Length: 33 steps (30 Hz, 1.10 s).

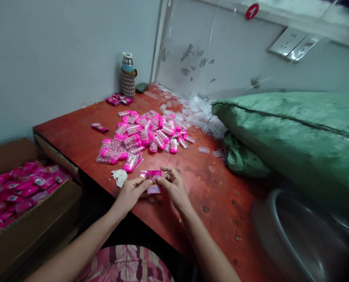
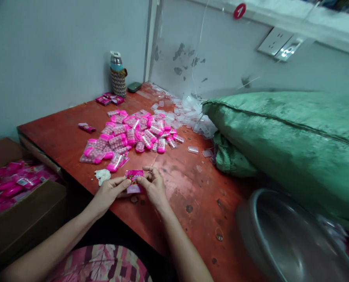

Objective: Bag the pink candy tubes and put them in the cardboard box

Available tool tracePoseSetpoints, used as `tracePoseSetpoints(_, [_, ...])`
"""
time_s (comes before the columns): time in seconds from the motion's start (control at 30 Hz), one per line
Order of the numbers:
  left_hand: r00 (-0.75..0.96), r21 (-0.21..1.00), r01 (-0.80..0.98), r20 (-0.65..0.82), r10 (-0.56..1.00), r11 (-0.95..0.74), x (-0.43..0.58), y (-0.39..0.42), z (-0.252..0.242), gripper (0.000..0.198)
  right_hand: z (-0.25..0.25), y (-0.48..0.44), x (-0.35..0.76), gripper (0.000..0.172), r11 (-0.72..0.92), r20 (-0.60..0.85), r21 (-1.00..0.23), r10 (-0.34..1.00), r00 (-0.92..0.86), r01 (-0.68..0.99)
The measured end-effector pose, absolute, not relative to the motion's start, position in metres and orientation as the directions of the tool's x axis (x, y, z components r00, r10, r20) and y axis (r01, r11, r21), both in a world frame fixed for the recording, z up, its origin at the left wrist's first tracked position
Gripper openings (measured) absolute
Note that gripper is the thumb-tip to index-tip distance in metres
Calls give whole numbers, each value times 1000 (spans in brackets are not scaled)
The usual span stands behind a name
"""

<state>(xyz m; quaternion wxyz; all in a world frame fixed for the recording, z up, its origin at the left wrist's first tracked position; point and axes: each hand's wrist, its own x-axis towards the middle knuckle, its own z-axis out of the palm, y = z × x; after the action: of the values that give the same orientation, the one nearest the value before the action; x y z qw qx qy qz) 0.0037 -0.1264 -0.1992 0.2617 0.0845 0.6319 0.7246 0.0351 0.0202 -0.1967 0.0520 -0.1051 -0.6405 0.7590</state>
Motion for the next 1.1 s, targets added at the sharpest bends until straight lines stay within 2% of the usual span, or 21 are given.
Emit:
tracePoseSetpoints(0.1, [-794, 882, -455, -338, 506, -125, 1, -124, -200, 26, -199, 36, 23, 22, 63, -80, -994, 107, -991, 87])
tracePoseSetpoints(0.17, [-809, 865, -478, -368, 458, -150, -1, -124, -201, 23, -196, 54, 7, 18, 371, 38, -928, 142, -989, 18])
tracePoseSetpoints(0.2, [-813, 859, -486, -377, 444, -161, -1, -124, -202, 22, -194, 65, -4, 20, 547, 139, -837, 171, -976, -23])
tracePoseSetpoints(0.23, [-814, 851, -496, -386, 435, -171, -2, -124, -202, 22, -191, 77, -16, 23, 726, 240, -686, 163, -957, -49])
tracePoseSetpoints(0.3, [-811, 831, -522, -415, 413, -190, -3, -125, -203, 22, -186, 103, -42, 35, 942, 319, -318, -2, -948, -108])
tracePoseSetpoints(0.37, [-804, 809, -552, -452, 386, -204, -3, -125, -203, 23, -184, 126, -65, 44, 976, 238, -26, -202, -950, -214])
tracePoseSetpoints(0.4, [-804, 798, -563, -468, 366, -215, -3, -125, -202, 23, -184, 134, -73, 47, 961, 175, 65, -275, -945, -267])
tracePoseSetpoints(0.47, [-811, 776, -574, -493, 314, -262, -5, -127, -200, 22, -186, 146, -83, 48, 925, 79, 161, -360, -930, -345])
tracePoseSetpoints(0.57, [-816, 734, -578, -516, 259, -358, -8, -129, -196, 23, -191, 152, -79, 39, 916, 31, 169, -374, -927, -364])
tracePoseSetpoints(0.7, [-806, 658, -590, -518, 287, -469, -11, -127, -193, 15, -193, 145, -50, 26, 943, 16, 145, -304, -953, -299])
tracePoseSetpoints(0.93, [-781, 506, -600, -538, 318, -619, -12, -116, -195, 5, -197, 108, 18, 35, 990, 35, 133, -59, -998, -53])
tracePoseSetpoints(1.1, [-780, 483, -591, -545, 306, -646, -11, -114, -196, 6, -198, 91, 37, 37, 1000, 21, 14, 13, -1000, 14])
